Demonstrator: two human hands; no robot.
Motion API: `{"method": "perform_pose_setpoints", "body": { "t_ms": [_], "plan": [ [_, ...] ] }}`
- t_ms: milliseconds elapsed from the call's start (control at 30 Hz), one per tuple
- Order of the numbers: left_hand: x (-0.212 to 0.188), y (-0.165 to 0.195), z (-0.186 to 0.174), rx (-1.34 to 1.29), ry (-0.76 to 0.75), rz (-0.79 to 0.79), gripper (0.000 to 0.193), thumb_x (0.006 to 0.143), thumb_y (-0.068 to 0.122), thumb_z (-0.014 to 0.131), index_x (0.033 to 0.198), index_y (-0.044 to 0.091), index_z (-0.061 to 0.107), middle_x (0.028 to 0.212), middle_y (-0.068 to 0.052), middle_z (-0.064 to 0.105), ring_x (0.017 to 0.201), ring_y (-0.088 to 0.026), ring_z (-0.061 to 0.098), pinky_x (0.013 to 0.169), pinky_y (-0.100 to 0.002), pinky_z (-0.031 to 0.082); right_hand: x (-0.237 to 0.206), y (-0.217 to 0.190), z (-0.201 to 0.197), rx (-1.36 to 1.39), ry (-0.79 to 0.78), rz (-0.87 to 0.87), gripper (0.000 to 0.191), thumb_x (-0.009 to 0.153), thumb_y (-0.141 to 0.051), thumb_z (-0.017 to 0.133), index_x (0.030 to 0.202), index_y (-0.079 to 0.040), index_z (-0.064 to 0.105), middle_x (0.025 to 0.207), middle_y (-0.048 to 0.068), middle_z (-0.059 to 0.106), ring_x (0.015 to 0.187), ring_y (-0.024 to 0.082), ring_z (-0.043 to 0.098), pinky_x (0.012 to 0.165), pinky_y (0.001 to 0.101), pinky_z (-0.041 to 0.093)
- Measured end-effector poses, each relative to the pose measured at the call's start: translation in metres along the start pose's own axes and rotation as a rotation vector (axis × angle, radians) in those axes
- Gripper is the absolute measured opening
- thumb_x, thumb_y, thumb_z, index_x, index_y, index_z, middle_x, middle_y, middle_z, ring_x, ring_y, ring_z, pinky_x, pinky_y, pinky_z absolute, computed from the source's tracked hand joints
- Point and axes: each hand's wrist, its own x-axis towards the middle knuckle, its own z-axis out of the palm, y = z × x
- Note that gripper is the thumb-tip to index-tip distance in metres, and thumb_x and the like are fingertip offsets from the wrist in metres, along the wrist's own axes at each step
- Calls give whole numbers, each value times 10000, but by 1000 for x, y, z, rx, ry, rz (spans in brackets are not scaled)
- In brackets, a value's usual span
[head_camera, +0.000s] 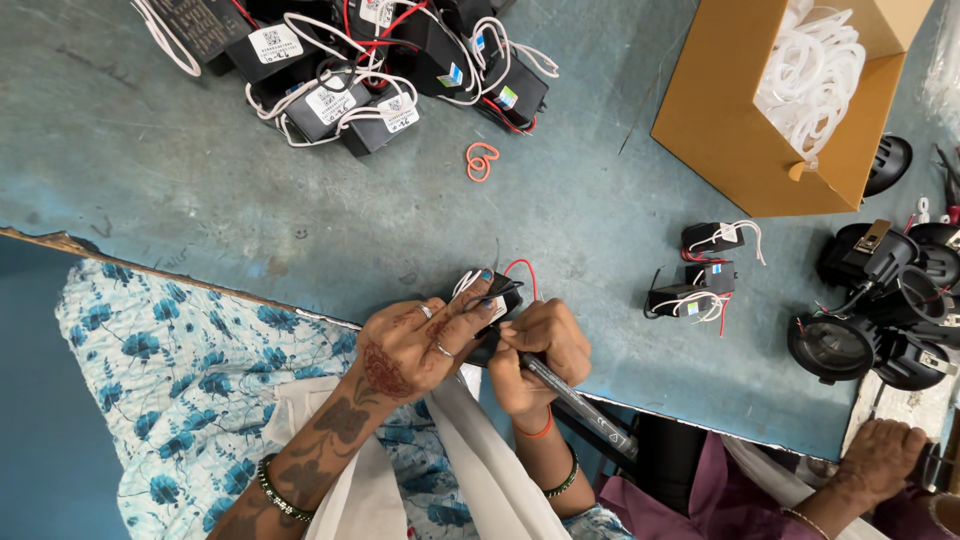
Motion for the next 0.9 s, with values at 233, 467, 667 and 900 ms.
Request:
{"method": "perform_pose_setpoints", "body": {
  "t_ms": [233, 467, 667, 900],
  "plan": [
    [0, 0, 0, -4, -10, -7, 369, 870, 53, 800, 1220, 29, 684, 1232, -135, 741, 776, -154, 710, 641, -280, 570, 2, -3, 3, -18, -11, -17, 131, 660, 121, 566, 730, 26, 510, 730, 114, 546, 607, 171, 526, 583, 283, 433],
    [-1, -1, 1, 42, 19, 10, 297, 880, 71, 791, 1171, 50, 734, 1188, -96, 748, 798, -155, 718, 667, -278, 584, 2, -3, 4, -50, -13, -11, 133, 676, 121, 581, 724, 22, 506, 726, 117, 547, 614, 174, 532, 593, 282, 438],
    [0, 0, 0, 50, 7, 5, 280, 881, 70, 791, 1156, 55, 742, 1196, -94, 754, 798, -154, 712, 666, -278, 585, 2, -2, 3, -19, -22, 10, 121, 667, 101, 570, 721, 24, 494, 725, 104, 518, 605, 166, 492, 583, 283, 414],
    [1, 0, 0, 53, 0, 7, 277, 889, 76, 800, 1159, 52, 746, 1204, -98, 754, 772, -144, 699, 646, -266, 574, 2, -2, 3, 2, 10, 19, 119, 662, 99, 565, 720, 23, 496, 730, 108, 527, 601, 160, 493, 575, 278, 405]
  ]
}}
